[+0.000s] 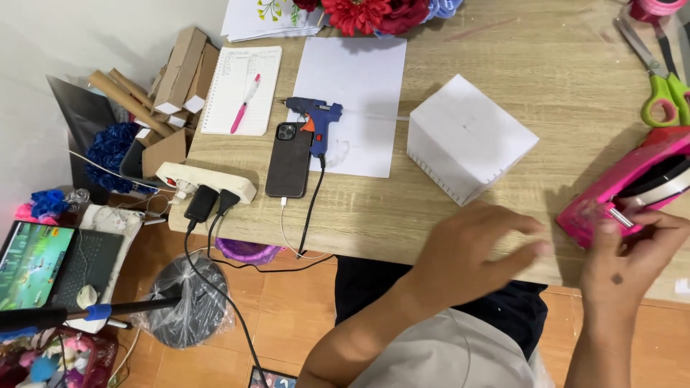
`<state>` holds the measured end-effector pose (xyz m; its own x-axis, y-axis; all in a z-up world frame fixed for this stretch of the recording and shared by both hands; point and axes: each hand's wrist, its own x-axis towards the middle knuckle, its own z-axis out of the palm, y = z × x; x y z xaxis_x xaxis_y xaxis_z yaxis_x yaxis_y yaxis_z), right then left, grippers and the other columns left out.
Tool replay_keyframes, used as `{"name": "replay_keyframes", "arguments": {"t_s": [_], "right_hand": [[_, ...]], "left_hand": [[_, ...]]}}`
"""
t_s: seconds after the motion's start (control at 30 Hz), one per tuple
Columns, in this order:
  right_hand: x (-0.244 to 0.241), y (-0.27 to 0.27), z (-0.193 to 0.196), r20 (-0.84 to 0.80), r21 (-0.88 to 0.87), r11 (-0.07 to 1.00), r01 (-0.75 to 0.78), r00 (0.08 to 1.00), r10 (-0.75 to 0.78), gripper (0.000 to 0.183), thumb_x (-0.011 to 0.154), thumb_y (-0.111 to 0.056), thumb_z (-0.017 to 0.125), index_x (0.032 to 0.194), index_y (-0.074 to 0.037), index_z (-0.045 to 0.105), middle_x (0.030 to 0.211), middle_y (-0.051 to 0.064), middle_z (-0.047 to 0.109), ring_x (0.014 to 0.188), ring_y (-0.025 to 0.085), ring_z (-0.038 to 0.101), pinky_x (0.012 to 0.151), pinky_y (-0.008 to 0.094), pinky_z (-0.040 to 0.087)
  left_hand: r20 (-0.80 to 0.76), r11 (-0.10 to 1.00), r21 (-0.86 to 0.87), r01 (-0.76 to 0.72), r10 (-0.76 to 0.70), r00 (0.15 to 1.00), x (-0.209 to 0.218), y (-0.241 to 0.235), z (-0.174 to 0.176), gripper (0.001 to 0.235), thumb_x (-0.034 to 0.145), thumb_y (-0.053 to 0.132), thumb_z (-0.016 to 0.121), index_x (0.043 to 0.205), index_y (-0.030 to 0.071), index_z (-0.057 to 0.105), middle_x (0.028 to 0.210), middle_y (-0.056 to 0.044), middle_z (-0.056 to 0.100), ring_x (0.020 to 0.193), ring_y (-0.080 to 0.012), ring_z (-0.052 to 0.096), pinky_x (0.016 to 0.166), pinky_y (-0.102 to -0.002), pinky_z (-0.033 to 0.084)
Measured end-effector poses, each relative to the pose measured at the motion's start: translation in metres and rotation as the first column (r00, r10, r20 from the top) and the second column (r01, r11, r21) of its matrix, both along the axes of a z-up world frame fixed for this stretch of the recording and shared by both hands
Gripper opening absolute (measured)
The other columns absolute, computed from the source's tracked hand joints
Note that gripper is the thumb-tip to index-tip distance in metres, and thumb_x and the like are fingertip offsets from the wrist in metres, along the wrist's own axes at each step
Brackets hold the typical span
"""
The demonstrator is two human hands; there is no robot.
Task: The person assembles a small white paper box by folding its sides and securing them with tape. They then place a printed sheet of paper inside the box and fold the flaps to close it.
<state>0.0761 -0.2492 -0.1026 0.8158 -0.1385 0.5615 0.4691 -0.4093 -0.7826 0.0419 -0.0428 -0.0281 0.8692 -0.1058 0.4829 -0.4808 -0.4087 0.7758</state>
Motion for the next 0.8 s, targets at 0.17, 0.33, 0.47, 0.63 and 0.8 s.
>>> {"name": "replay_keyframes", "arguments": {"t_s": [0.17,0.33,0.47,0.63,0.8], "right_hand": [[-0.010,0.015,0.007,-0.037,0.009,0.996,0.089,0.995,-0.089,0.042,0.097,0.003,0.060,0.124,0.000,0.029,0.128,0.023,0.037,0.107,0.030,0.044,0.087,0.037,0.037],[-0.012,0.024,0.014,0.005,0.025,0.987,0.156,0.988,-0.157,0.036,0.109,0.017,0.057,0.126,0.001,0.029,0.129,0.022,0.033,0.116,0.032,0.045,0.099,0.042,0.048],[-0.009,0.011,-0.004,0.034,0.061,0.988,0.141,0.989,-0.143,0.028,0.111,-0.001,0.056,0.127,0.002,0.033,0.125,0.021,0.040,0.111,0.030,0.048,0.098,0.038,0.043],[-0.007,0.014,-0.003,0.013,0.158,0.977,0.145,0.989,-0.149,0.029,0.110,0.002,0.054,0.127,-0.002,0.031,0.124,0.019,0.040,0.103,0.023,0.048,0.090,0.030,0.041],[-0.007,0.022,0.009,0.067,0.129,0.989,0.066,0.995,-0.075,0.033,0.111,0.006,0.053,0.126,-0.004,0.026,0.127,0.023,0.038,0.112,0.034,0.052,0.100,0.039,0.042]], "left_hand": [[-0.110,0.973,0.079,0.216,-0.207,0.972,0.021,-0.035,0.010,0.057,0.097,0.058,0.040,0.136,0.020,0.058,0.128,-0.003,0.073,0.121,-0.0236,0.069,0.110,-0.038,0.050],[-0.139,0.974,0.205,0.101,-0.073,0.988,0.049,-0.077,0.007,0.084,0.082,0.073,0.024,0.142,0.022,0.056,0.128,-0.009,0.076,0.117,-0.0411,0.066,0.101,-0.049,0.052],[-0.339,0.947,0.182,0.266,-0.193,0.921,0.083,-0.099,-0.008,0.066,0.088,0.056,0.023,0.135,0.023,0.055,0.116,-0.014,0.079,0.113,-0.0481,0.065,0.097,-0.054,0.047],[-0.351,0.977,0.042,0.211,-0.183,0.918,0.091,-0.098,0.001,0.040,0.093,0.020,0.049,0.132,0.025,0.058,0.077,0.001,0.080,0.075,-0.0291,0.077,0.074,-0.046,0.054],[-0.236,0.986,0.036,0.161,-0.148,0.960,0.072,-0.092,0.001,0.025,0.095,0.023,0.052,0.119,0.024,0.061,0.088,-0.002,0.082,0.088,-0.0317,0.078,0.104,-0.046,0.050]]}}
